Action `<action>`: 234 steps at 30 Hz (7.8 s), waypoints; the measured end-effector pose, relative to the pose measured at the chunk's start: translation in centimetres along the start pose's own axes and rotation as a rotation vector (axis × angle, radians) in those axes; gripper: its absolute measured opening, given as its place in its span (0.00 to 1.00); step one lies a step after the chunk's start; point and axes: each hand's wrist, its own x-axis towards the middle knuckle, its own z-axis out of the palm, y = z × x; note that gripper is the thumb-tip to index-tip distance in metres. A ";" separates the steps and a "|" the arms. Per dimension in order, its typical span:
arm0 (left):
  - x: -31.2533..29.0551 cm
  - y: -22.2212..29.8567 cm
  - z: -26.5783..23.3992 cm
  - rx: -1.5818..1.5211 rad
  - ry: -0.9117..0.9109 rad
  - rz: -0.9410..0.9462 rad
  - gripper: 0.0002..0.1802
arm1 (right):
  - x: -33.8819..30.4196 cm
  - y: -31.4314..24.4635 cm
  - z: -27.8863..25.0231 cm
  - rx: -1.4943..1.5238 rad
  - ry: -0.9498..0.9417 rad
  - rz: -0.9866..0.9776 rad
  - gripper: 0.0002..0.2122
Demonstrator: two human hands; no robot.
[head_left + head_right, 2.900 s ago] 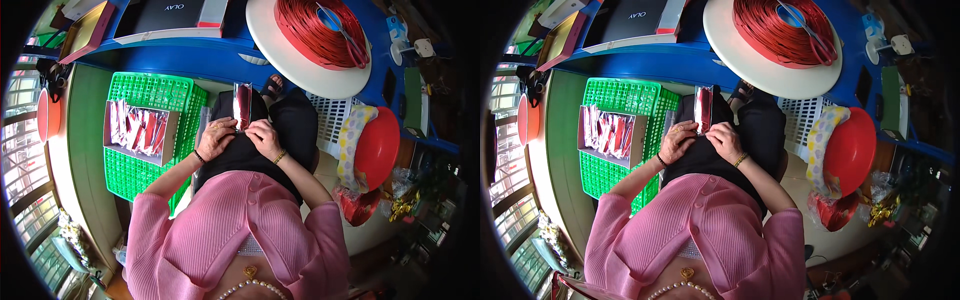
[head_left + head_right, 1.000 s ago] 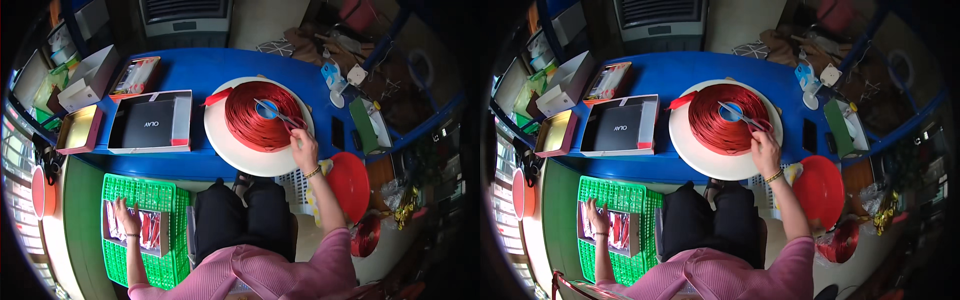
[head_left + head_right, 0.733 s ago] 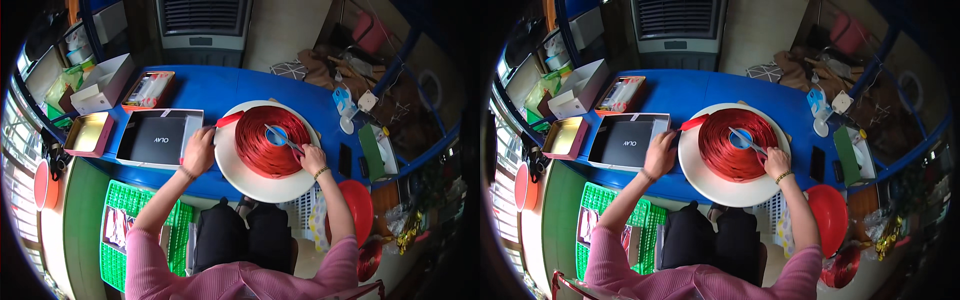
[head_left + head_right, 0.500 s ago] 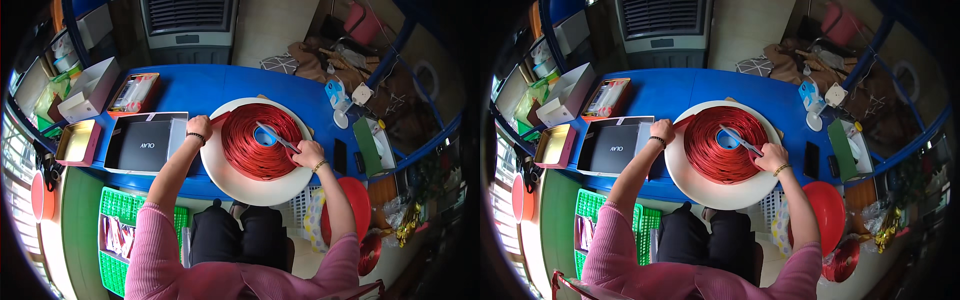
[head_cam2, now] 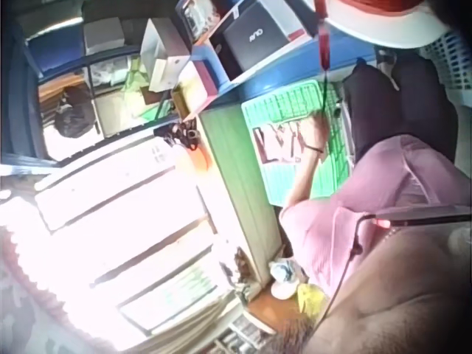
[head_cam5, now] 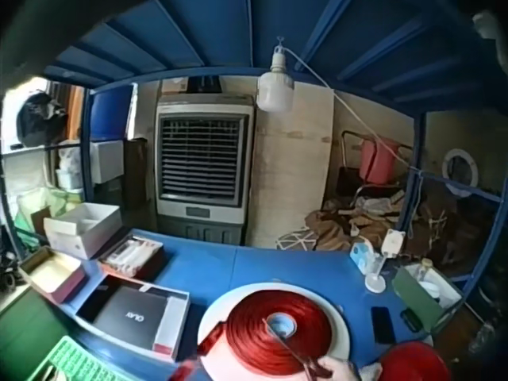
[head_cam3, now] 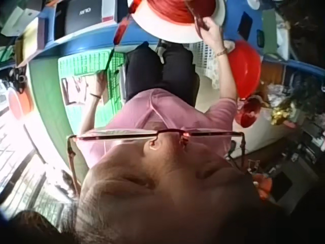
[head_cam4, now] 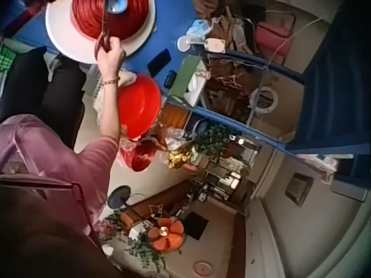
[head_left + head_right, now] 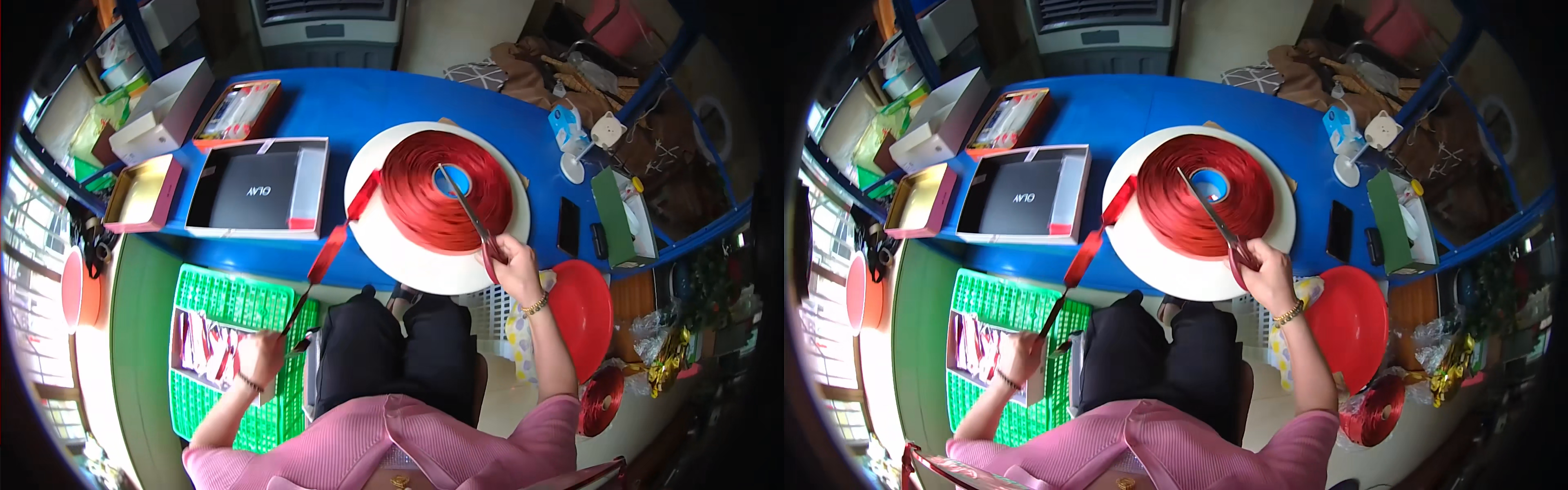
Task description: Cutting lengths of red ribbon and tying them into decorative bows for packaging.
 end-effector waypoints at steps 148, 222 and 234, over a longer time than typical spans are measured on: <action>10.2 1.9 2.2 -1.274 -0.068 -0.235 0.08 | -5.1 -2.2 10.1 -0.086 -0.173 -0.091 0.16; 15.5 10.3 -12.9 -1.763 -0.278 0.212 0.16 | -5.8 -4.5 25.6 0.907 -0.714 -0.109 0.35; 19.4 3.1 -13.7 -1.477 0.154 0.210 0.22 | -4.4 -8.8 20.6 0.884 -0.595 -0.249 0.08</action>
